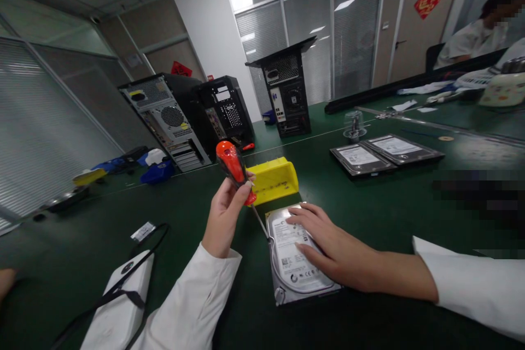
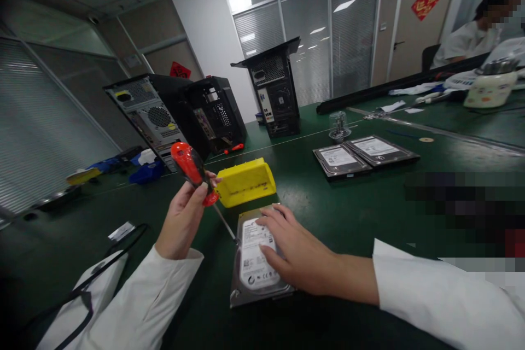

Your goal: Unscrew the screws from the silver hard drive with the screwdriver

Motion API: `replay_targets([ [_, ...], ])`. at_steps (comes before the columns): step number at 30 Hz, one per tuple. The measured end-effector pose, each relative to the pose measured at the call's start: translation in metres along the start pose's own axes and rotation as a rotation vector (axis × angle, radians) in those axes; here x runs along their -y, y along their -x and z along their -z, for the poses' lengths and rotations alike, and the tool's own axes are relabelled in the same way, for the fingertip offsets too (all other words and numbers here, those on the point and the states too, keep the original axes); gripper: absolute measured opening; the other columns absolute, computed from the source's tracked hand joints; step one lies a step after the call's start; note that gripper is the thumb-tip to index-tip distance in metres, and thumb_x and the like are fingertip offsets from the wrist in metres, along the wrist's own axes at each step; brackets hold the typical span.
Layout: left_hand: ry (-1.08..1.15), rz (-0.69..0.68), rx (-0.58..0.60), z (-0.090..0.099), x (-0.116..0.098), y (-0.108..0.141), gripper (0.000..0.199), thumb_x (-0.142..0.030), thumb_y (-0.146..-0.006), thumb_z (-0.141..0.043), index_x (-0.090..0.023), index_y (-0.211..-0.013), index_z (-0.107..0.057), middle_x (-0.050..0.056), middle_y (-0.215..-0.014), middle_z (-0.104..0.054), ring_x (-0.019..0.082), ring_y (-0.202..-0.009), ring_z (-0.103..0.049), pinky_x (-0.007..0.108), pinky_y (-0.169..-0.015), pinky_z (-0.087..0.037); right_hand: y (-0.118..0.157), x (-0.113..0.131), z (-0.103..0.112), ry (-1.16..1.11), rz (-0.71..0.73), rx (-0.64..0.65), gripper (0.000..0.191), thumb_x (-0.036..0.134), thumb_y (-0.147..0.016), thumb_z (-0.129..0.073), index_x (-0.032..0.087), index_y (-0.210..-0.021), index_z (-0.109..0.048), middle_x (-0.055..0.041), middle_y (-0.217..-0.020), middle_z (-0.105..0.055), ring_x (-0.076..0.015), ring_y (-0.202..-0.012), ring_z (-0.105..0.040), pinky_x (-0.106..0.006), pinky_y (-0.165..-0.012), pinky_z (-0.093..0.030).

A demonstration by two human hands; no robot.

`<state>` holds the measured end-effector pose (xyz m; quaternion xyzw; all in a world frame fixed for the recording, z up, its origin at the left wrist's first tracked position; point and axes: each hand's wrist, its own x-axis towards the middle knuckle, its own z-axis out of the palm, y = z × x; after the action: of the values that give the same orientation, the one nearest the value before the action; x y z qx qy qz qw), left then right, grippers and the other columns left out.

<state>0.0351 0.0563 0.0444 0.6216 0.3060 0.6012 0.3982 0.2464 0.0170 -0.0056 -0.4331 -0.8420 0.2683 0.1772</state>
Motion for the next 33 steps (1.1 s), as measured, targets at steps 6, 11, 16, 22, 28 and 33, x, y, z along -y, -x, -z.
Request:
replay_targets([
  [6, -0.022, 0.057, 0.057, 0.004, -0.004, 0.001, 0.034, -0.03, -0.085, -0.057, -0.02, -0.117, -0.055, 0.004, -0.096, -0.065, 0.018, -0.094, -0.06, 0.026, -0.083, -0.046, 0.0, 0.002, 0.0, 0.008, -0.036, 0.023, 0.051, 0.051, -0.086, -0.032, 0.031, -0.133, -0.029, 0.0095, -0.144, -0.018, -0.0161, -0.136, -0.004, -0.04, -0.115, -0.017],
  [11, 0.0, 0.1, 0.13, 0.008, -0.008, 0.003, 0.038, -0.029, -0.088, -0.053, -0.021, -0.125, -0.049, 0.005, -0.103, -0.064, 0.018, -0.091, -0.062, 0.025, -0.079, -0.047, 0.0, 0.003, 0.0, 0.013, -0.023, 0.012, 0.051, 0.051, -0.086, -0.031, 0.031, -0.133, -0.029, 0.0091, -0.144, -0.019, -0.015, -0.136, -0.005, -0.038, -0.115, -0.018],
  [16, -0.02, 0.115, 0.18, 0.014, -0.008, 0.003, 0.036, -0.031, -0.09, -0.05, -0.021, -0.124, -0.05, 0.007, -0.111, -0.062, 0.019, -0.098, -0.06, 0.027, -0.084, -0.046, -0.003, 0.002, -0.002, 0.022, -0.019, 0.008, 0.05, 0.049, -0.086, -0.032, 0.03, -0.132, -0.03, 0.0091, -0.144, -0.018, -0.015, -0.136, -0.004, -0.039, -0.115, -0.017],
  [22, -0.049, 0.001, 0.095, 0.013, -0.003, 0.001, 0.026, -0.027, -0.083, -0.06, -0.018, -0.108, -0.06, 0.002, -0.088, -0.067, 0.014, -0.087, -0.061, 0.022, -0.081, -0.047, -0.002, 0.0, -0.005, 0.043, -0.009, 0.0, 0.049, 0.048, -0.086, -0.032, 0.031, -0.132, -0.029, 0.0102, -0.144, -0.017, -0.0137, -0.136, -0.003, -0.038, -0.115, -0.016],
  [28, -0.078, -0.061, 0.009, 0.006, -0.006, 0.002, 0.026, -0.026, -0.07, -0.073, -0.017, -0.091, -0.061, 0.0, -0.081, -0.063, 0.013, -0.076, -0.06, 0.02, -0.07, -0.049, -0.003, -0.001, -0.005, 0.047, -0.016, 0.007, 0.048, 0.049, -0.086, -0.032, 0.031, -0.132, -0.029, 0.0107, -0.144, -0.017, -0.0128, -0.136, -0.002, -0.037, -0.116, -0.016],
  [33, -0.094, -0.04, -0.004, 0.006, -0.008, 0.003, 0.028, -0.028, -0.069, -0.073, -0.015, -0.09, -0.06, 0.001, -0.08, -0.06, 0.013, -0.073, -0.057, 0.021, -0.068, -0.048, -0.003, 0.0, -0.005, 0.036, -0.012, 0.013, 0.049, 0.05, -0.086, -0.031, 0.032, -0.132, -0.029, 0.0104, -0.144, -0.016, -0.0138, -0.136, -0.002, -0.038, -0.115, -0.017],
])
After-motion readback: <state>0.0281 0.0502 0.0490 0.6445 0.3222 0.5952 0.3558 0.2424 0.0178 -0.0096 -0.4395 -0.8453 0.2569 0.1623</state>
